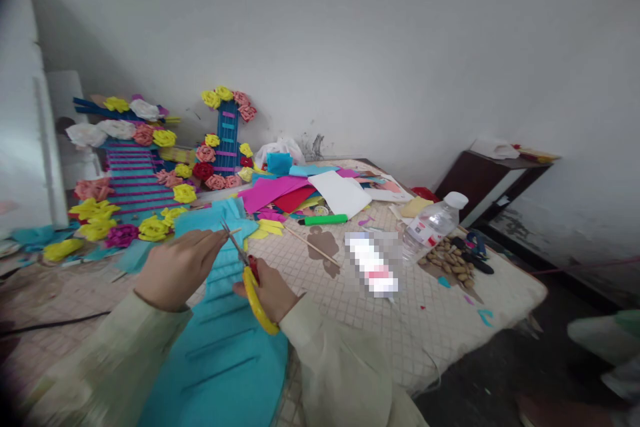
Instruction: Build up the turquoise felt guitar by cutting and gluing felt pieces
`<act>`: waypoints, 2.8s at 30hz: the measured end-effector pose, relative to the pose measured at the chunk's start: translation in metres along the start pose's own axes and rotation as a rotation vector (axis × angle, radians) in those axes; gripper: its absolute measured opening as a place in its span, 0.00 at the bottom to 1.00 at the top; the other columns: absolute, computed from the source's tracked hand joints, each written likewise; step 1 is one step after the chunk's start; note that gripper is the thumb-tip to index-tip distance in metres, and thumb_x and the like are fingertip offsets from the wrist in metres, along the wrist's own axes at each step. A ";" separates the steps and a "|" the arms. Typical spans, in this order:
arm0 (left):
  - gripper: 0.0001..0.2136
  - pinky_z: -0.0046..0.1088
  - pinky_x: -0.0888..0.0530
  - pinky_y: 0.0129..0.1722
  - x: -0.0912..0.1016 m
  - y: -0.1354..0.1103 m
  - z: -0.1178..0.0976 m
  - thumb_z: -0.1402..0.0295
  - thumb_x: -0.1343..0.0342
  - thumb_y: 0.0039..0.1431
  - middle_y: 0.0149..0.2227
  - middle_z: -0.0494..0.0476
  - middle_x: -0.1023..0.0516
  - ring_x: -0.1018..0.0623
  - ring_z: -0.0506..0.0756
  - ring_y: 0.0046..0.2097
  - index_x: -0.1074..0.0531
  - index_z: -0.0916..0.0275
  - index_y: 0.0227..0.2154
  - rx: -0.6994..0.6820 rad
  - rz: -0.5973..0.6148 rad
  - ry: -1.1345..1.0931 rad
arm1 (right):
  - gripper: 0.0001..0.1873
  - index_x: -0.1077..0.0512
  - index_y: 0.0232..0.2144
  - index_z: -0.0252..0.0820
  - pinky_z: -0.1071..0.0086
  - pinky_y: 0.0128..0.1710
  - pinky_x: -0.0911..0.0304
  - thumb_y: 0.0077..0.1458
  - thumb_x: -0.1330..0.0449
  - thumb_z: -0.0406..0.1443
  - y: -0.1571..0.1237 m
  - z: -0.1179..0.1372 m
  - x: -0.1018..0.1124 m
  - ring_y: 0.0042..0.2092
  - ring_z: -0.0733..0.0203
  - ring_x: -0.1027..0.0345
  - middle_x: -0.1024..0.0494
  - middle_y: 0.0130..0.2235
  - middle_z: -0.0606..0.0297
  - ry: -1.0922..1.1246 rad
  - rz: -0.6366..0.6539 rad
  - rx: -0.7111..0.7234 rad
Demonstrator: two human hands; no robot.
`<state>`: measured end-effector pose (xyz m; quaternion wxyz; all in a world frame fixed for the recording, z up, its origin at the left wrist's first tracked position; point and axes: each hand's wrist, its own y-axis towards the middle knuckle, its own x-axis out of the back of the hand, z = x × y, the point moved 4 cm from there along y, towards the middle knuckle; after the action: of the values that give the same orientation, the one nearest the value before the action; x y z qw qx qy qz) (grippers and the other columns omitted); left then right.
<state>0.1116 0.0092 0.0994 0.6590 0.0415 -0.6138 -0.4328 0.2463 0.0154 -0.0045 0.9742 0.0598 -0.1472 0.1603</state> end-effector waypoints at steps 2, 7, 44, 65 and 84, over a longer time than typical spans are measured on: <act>0.09 0.29 0.38 0.22 -0.001 0.000 0.000 0.70 0.54 0.61 0.28 0.54 0.22 0.24 0.55 0.31 0.28 0.62 0.35 0.012 0.026 -0.001 | 0.10 0.41 0.28 0.43 0.67 0.32 0.43 0.48 0.42 0.39 0.000 0.000 -0.001 0.30 0.63 0.41 0.36 0.27 0.69 0.005 0.030 -0.020; 0.10 0.29 0.38 0.23 -0.001 0.002 0.001 0.70 0.56 0.61 0.29 0.55 0.22 0.24 0.55 0.31 0.28 0.61 0.34 0.081 0.063 -0.040 | 0.10 0.41 0.27 0.43 0.66 0.33 0.43 0.48 0.42 0.39 0.000 0.004 0.001 0.31 0.61 0.40 0.35 0.28 0.68 0.003 0.041 -0.029; 0.12 0.25 0.34 0.24 0.004 0.000 0.003 0.71 0.56 0.60 0.28 0.56 0.21 0.23 0.53 0.29 0.27 0.61 0.34 0.071 0.088 -0.115 | 0.11 0.44 0.24 0.43 0.75 0.24 0.50 0.39 0.43 0.29 -0.002 0.014 0.004 0.24 0.69 0.50 0.43 0.22 0.75 0.204 0.060 -0.057; 0.09 0.28 0.37 0.20 0.004 0.000 -0.001 0.73 0.53 0.59 0.27 0.53 0.21 0.23 0.55 0.28 0.28 0.62 0.33 -0.022 -0.009 -0.034 | 0.09 0.43 0.25 0.43 0.73 0.24 0.52 0.43 0.44 0.29 -0.006 0.011 0.000 0.24 0.69 0.50 0.43 0.23 0.74 0.186 0.121 -0.109; 0.11 0.29 0.41 0.20 -0.002 -0.001 0.002 0.68 0.55 0.62 0.28 0.52 0.21 0.22 0.55 0.28 0.27 0.60 0.36 0.079 0.125 -0.009 | 0.13 0.44 0.23 0.43 0.74 0.22 0.53 0.43 0.40 0.37 -0.006 0.021 0.001 0.23 0.69 0.51 0.45 0.20 0.75 0.236 0.123 -0.136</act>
<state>0.1093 0.0103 0.0976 0.6799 0.0274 -0.6347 -0.3663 0.2438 0.0063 0.0154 0.9748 -0.0346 -0.0457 0.2154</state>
